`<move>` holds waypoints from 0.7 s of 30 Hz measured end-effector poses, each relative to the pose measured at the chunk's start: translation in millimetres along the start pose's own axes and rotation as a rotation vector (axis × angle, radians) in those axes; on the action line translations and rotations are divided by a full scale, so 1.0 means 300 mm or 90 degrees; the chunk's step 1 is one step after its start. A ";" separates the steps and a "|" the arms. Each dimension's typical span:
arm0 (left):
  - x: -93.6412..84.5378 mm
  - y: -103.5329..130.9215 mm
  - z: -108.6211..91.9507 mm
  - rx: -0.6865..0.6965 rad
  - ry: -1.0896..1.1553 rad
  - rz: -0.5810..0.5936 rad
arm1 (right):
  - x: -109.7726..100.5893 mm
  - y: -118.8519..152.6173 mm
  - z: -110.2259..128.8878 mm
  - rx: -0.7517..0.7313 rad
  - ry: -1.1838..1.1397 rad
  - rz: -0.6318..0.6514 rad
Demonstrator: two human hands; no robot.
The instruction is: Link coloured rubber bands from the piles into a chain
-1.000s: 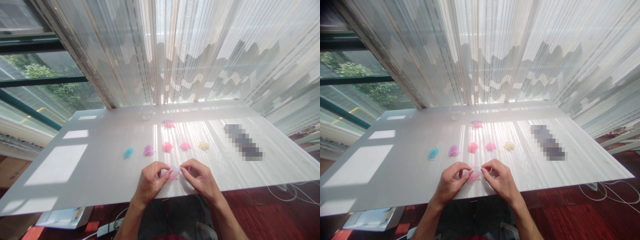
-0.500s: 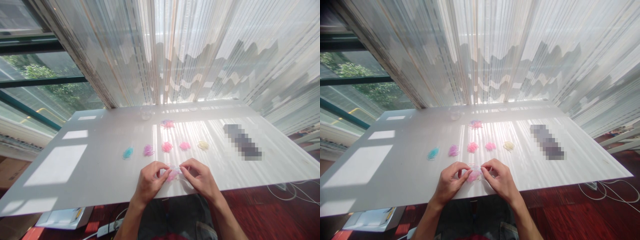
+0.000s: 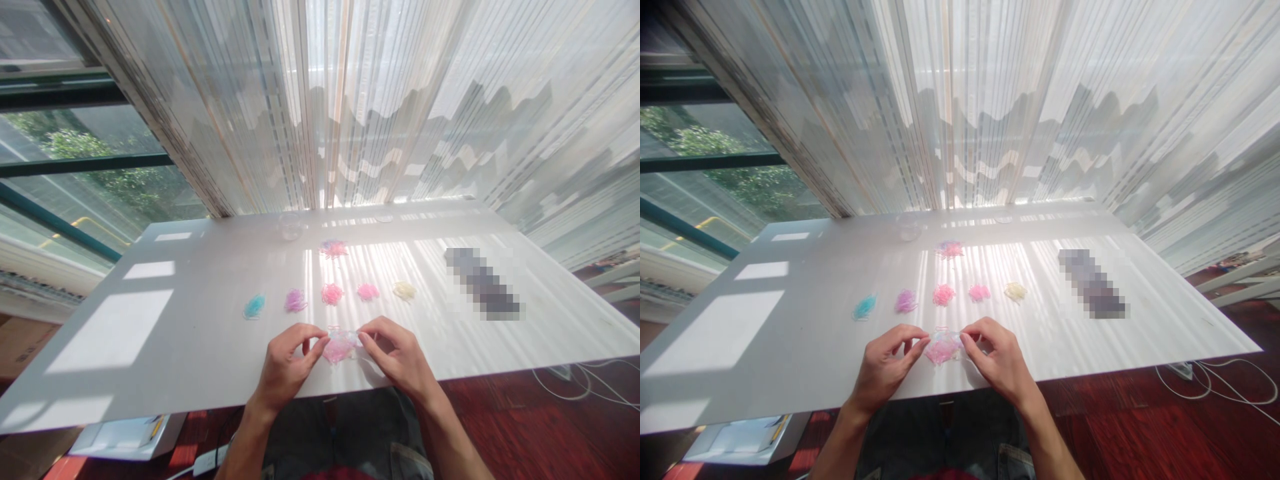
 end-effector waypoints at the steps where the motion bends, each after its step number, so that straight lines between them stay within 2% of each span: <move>1: -0.033 0.001 0.005 -0.001 -0.019 -0.008 | 0.000 0.000 0.001 -0.001 0.003 0.000; 7: -0.300 0.025 0.105 -0.077 -0.221 -0.085 | 0.001 0.000 -0.001 -0.005 -0.002 0.001; 10: -0.389 0.036 0.166 -0.117 -0.278 -0.079 | 0.002 -0.001 -0.003 -0.003 -0.007 0.000; 14: -0.426 0.041 0.224 -0.137 -0.304 -0.041 | 0.004 0.000 -0.006 0.001 -0.009 0.002; 21: -0.408 0.035 0.253 -0.116 -0.279 -0.003 | 0.005 0.003 -0.009 0.003 -0.007 0.004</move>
Point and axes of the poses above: each hand's wrist, its own y-axis away from the middle knuckle, its own x-axis out of the palm, z = x × y, the point moved 6 cm from there along -y, towards the middle knuckle, and after that the axes turned 9 degrees about x, right-handed, at the moved point
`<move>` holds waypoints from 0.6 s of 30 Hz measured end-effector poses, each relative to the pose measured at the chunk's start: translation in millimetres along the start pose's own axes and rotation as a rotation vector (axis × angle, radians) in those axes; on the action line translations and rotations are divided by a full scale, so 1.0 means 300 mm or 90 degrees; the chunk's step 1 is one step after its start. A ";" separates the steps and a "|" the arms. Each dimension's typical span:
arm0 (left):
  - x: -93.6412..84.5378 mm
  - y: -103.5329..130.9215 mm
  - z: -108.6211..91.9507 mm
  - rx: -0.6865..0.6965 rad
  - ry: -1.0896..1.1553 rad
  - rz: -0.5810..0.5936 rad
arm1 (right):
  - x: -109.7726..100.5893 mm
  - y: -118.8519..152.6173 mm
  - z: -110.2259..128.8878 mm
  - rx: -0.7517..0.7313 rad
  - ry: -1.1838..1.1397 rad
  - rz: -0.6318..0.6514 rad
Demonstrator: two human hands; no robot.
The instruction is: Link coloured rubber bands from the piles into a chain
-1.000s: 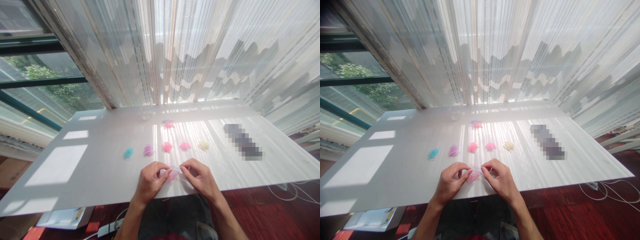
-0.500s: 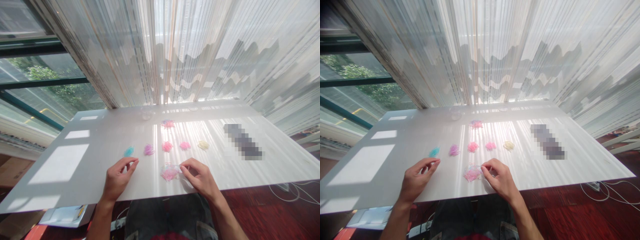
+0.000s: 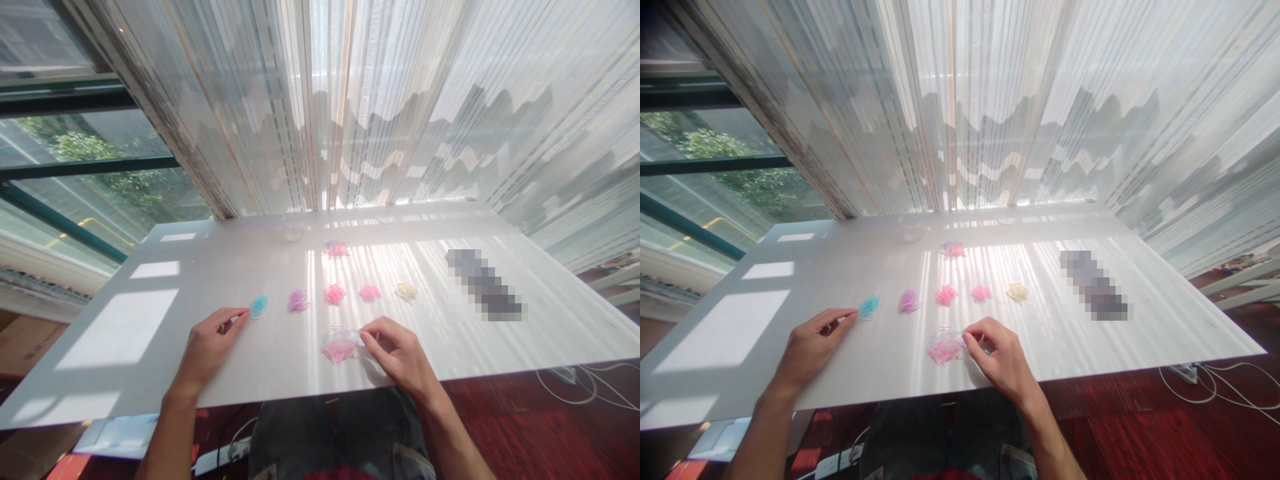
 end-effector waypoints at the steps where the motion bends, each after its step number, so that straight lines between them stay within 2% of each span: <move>1: 0.002 -0.001 0.000 0.004 0.001 0.003 | 0.000 -0.001 0.002 -0.002 0.000 -0.001; 7: 0.009 0.002 0.011 0.011 -0.011 0.013 | 0.001 -0.003 0.004 0.001 0.001 -0.001; 13: 0.004 0.003 0.014 0.018 -0.029 -0.012 | 0.003 -0.003 -0.001 0.003 0.001 0.004; 16: -0.010 0.003 -0.034 0.048 -0.060 -0.063 | 0.002 -0.004 0.000 0.003 0.000 0.005; 18: -0.006 0.007 -0.102 0.084 -0.060 -0.098 | 0.002 -0.005 0.003 0.000 -0.002 0.008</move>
Point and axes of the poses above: each hand's wrist, its own y-axis away from the middle knuckle, its own x-axis out of the palm, z = x × y, the point moved 6 cm from there along -y, towards the middle knuckle, and after that the axes turned 9 degrees about x, right-handed, at the moved point
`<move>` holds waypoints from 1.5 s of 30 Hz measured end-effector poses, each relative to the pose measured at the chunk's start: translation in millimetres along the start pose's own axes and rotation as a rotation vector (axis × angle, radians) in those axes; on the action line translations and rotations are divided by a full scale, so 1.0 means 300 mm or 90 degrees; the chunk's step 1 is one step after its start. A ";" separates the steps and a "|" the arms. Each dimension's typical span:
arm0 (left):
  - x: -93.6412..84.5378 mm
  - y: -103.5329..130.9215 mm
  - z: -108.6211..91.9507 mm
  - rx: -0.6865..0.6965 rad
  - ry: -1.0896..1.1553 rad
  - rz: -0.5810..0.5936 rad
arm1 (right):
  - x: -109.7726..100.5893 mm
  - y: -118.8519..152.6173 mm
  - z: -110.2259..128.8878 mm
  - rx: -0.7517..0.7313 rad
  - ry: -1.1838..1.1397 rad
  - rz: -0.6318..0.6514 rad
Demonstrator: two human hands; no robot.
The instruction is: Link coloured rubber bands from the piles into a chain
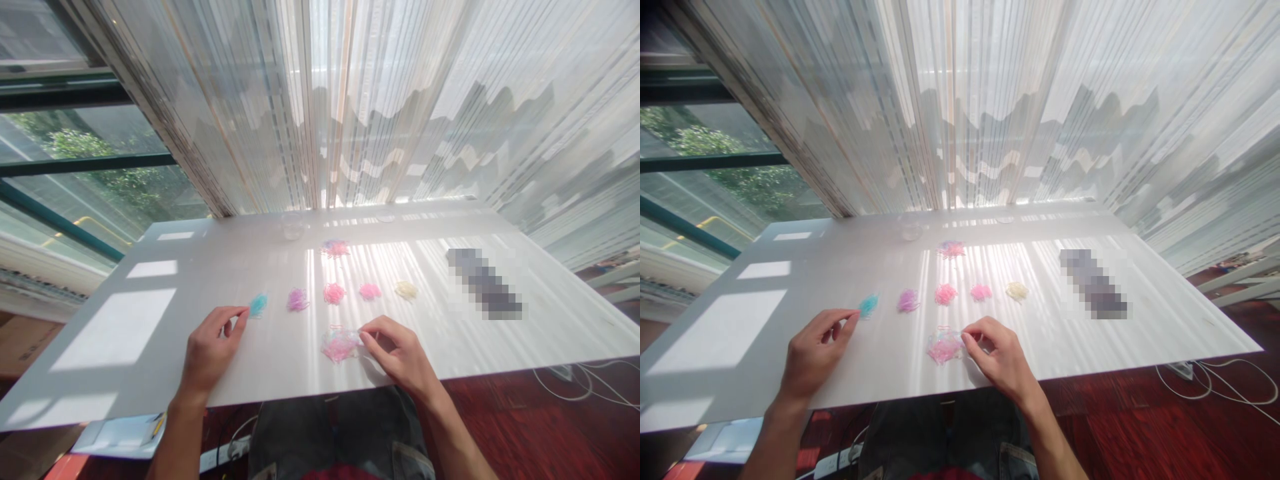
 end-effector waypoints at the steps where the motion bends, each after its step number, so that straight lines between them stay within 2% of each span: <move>1: 0.008 -0.001 -0.045 0.021 0.022 -0.008 | 0.000 0.000 0.001 -0.002 -0.001 0.001; 3: 0.053 -0.001 -0.147 0.063 0.106 0.017 | 0.000 0.001 0.004 -0.008 -0.002 0.003; 6: 0.152 0.002 -0.298 0.115 0.239 0.084 | 0.001 0.002 0.005 -0.015 -0.001 0.005; 8: 0.216 0.003 -0.370 0.141 0.279 0.118 | 0.001 0.003 0.005 -0.017 0.000 0.005; 10: 0.263 0.005 -0.409 0.152 0.300 0.127 | 0.001 0.003 0.005 -0.019 0.001 0.006; 15: 0.308 0.013 -0.409 0.146 0.305 0.110 | 0.004 0.004 0.008 -0.034 0.004 0.018; 27: 0.311 0.023 -0.405 0.151 0.350 0.111 | 0.015 0.007 0.000 -0.044 -0.003 0.050; 45: 0.314 0.024 -0.401 0.135 0.350 0.123 | 0.009 0.008 0.005 -0.054 -0.008 0.034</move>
Point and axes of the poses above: each hand's wrist, its own y-axis away from the middle knuckle, its own x-axis out of the palm, z = x × y, the point moved 6 cm from there along -y, towards the middle knuckle, and after that the axes turned 9 degrees about x, right-handed, at the moved point
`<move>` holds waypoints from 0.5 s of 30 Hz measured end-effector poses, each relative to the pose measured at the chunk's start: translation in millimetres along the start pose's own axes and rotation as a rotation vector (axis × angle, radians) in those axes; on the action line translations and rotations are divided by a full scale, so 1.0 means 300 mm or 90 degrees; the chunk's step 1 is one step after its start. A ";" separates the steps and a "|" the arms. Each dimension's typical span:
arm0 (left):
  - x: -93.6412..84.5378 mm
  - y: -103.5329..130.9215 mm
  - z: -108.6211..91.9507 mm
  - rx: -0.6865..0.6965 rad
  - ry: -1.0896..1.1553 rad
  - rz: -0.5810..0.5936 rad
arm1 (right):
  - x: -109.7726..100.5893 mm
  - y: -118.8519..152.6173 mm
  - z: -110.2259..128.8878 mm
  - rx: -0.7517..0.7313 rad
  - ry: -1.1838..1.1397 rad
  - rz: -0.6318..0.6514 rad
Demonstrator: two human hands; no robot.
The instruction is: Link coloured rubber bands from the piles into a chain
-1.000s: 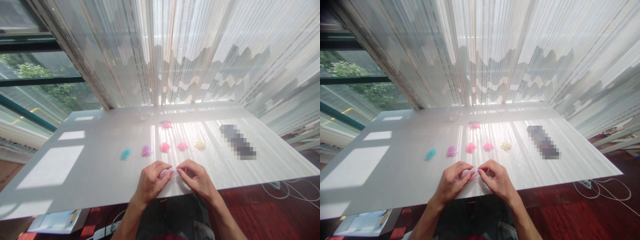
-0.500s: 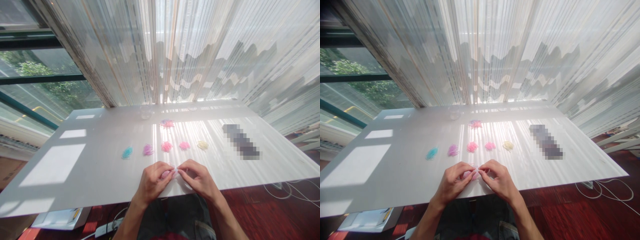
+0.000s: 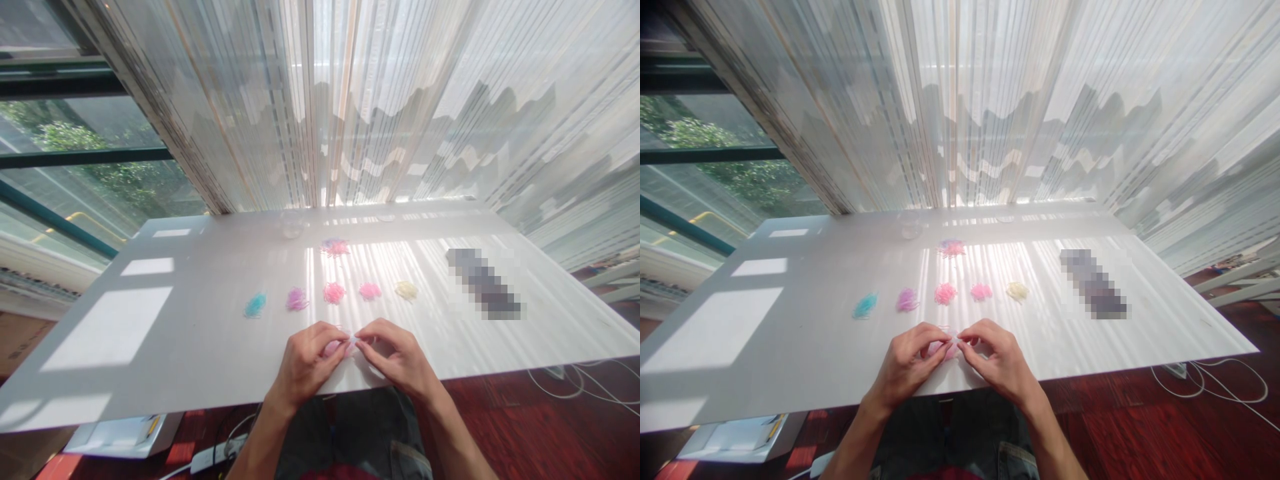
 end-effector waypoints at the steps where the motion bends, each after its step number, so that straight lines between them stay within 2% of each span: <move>1: 0.000 -0.001 0.000 0.000 0.005 0.000 | 0.001 0.001 -0.002 -0.002 -0.001 -0.001; 15: 0.001 -0.004 -0.004 0.002 0.022 -0.002 | 0.010 -0.001 -0.017 0.006 0.002 0.011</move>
Point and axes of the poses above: each hand's wrist, its own y-axis away from the middle knuckle, its own x-axis out of the palm, z = x × y, the point moved 6 cm from there along -y, towards the middle knuckle, and after that the axes turned 9 degrees about x, right-handed, at the moved point
